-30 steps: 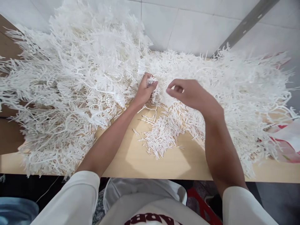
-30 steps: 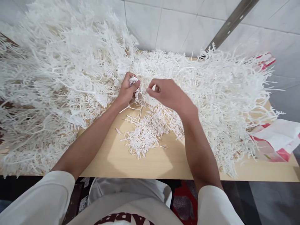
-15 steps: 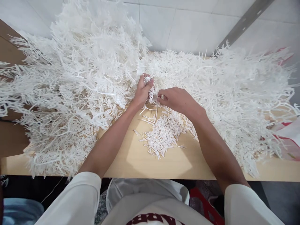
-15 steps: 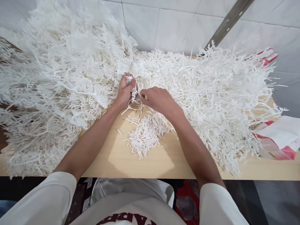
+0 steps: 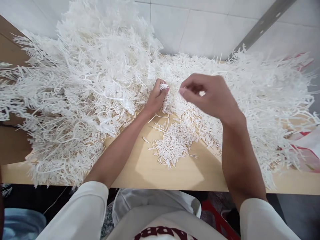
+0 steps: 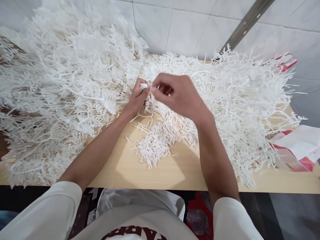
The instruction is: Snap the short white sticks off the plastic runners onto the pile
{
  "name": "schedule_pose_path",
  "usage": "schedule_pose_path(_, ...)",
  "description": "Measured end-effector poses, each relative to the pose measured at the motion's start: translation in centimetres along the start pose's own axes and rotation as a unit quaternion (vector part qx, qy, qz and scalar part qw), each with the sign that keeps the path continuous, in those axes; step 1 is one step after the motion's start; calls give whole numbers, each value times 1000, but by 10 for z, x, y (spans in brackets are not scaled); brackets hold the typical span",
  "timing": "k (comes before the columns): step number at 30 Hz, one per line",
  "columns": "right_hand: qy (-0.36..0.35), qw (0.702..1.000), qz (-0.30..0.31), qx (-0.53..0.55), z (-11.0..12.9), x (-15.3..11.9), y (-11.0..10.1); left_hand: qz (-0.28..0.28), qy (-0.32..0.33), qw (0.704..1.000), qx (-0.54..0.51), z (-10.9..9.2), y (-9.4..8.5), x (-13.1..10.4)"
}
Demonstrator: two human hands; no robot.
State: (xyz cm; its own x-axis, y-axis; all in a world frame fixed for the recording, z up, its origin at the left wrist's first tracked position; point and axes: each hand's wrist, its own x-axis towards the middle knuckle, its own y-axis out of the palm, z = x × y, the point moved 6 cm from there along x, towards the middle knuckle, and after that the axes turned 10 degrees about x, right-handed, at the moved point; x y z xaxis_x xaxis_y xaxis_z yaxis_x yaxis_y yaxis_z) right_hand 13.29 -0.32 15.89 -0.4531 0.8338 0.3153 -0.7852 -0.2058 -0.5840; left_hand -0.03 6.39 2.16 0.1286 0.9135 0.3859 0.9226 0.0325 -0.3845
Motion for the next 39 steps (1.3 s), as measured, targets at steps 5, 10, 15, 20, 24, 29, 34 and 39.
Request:
schedule_pose_path(5, 107, 993, -45, -12, -48, 1, -37, 7, -26, 1000, -11, 3, 1, 2)
schedule_pose_path(10, 221, 961, 134, -103, -72, -10, -27, -10, 10, 1000, 25, -3, -2, 3)
schedule_pose_path(15, 119, 990, 15, -70, -57, 4, 7, 10, 47, 998, 41, -10, 1, 1)
schedule_pose_path(20, 74, 994, -44, -67, -74, 13, 26, 13, 55, 998, 21, -13, 1, -1)
schedule_pose_path(24, 73, 994, -73, -32, -85, 14, 17, 42, 30, 999, -12, -9, 3, -1)
schedule_pose_path(29, 95, 995, -10, 25, -87, 13, 24, 42, 8, 998, -46, -5, 5, 0)
schedule_pose_path(34, 89, 995, 30, -19, -73, 10, 26, 29, -8, 999, -14, -3, 5, 2)
schedule_pose_path(39, 65, 989, 91, -99, -58, 7, 30, 65, 34, 997, -5, -6, 8, 2)
